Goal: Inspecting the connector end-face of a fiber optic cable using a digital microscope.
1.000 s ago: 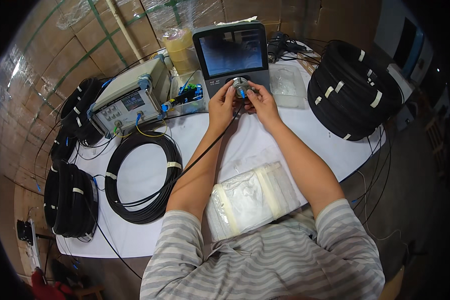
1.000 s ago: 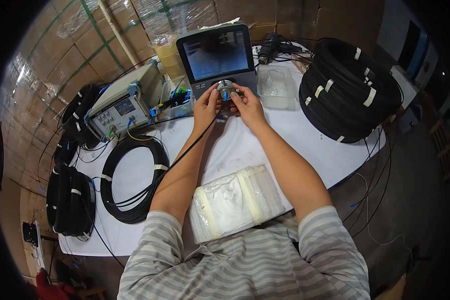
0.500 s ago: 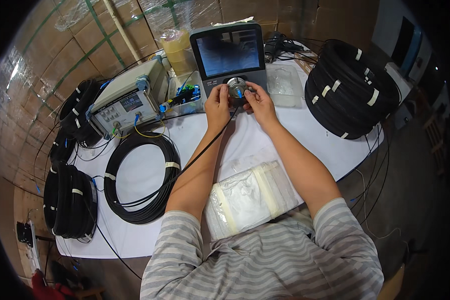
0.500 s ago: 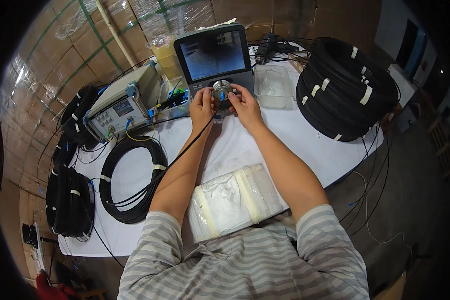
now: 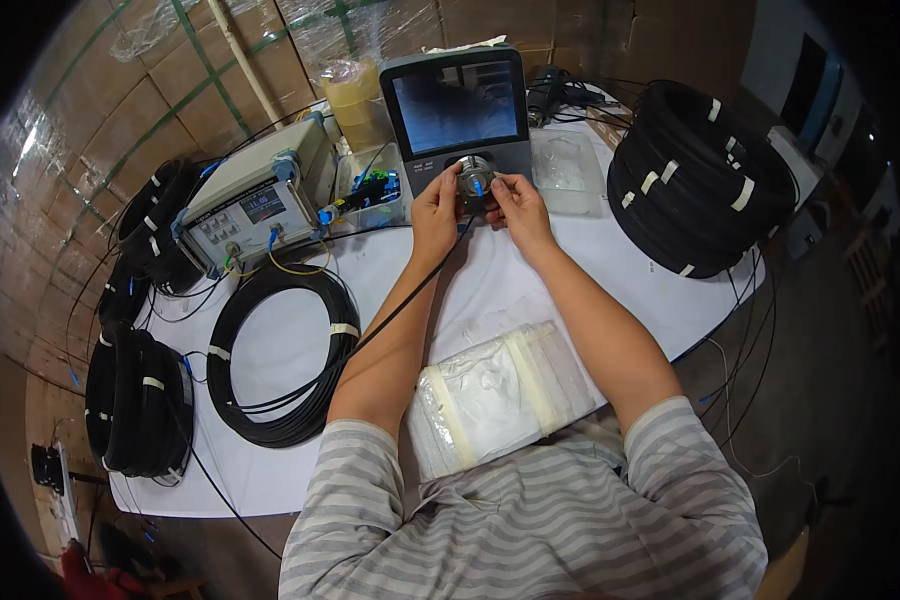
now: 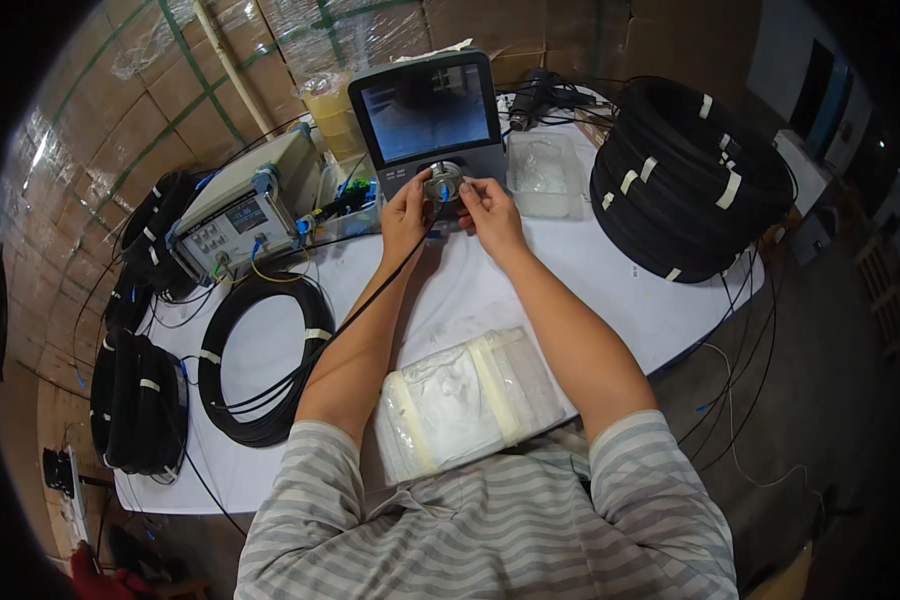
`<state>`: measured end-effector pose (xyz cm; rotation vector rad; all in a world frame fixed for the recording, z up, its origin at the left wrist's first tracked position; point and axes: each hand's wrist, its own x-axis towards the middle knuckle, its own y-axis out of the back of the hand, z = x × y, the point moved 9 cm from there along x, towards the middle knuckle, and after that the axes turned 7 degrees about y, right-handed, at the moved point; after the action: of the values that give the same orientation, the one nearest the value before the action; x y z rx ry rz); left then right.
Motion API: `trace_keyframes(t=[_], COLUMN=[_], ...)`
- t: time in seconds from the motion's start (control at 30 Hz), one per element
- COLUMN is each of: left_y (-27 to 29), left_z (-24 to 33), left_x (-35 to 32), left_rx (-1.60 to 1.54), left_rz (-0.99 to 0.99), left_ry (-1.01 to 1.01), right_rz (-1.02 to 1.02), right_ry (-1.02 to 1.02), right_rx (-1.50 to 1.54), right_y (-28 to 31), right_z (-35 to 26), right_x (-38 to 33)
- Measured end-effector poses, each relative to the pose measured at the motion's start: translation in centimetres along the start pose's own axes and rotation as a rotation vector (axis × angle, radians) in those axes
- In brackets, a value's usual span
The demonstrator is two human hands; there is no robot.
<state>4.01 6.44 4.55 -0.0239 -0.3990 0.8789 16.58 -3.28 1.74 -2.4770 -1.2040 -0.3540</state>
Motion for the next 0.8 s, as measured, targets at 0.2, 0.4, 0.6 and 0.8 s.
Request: trace_keyframes(t=[0.2, 0.4, 0.6, 0.8], left_y=[0.1, 1.7, 1.3, 0.7], left_z=[0.4, 0.2, 0.3, 0.3], left_x=[-0.1, -0.4, -0.2, -0.2], left_rx=[0.005, 0.092, 0.085, 0.061], left_rz=[0.002, 0.137, 0.108, 0.062], left_ry=[-0.033, 0.014, 0.024, 0.016], right_rz=[-0.010, -0.053, -0.070, -0.020], right_ry=[-0.011, 0.052, 0.041, 0.071], right_rx=[0.013, -0.034, -0.093, -0.052], right_y=[0.0, -0.5, -0.7, -0.6], right_z=[-0.2, -1.1, -0.8, -1.1], right_x=[-0.3, -0.5, -0.4, -0.6])
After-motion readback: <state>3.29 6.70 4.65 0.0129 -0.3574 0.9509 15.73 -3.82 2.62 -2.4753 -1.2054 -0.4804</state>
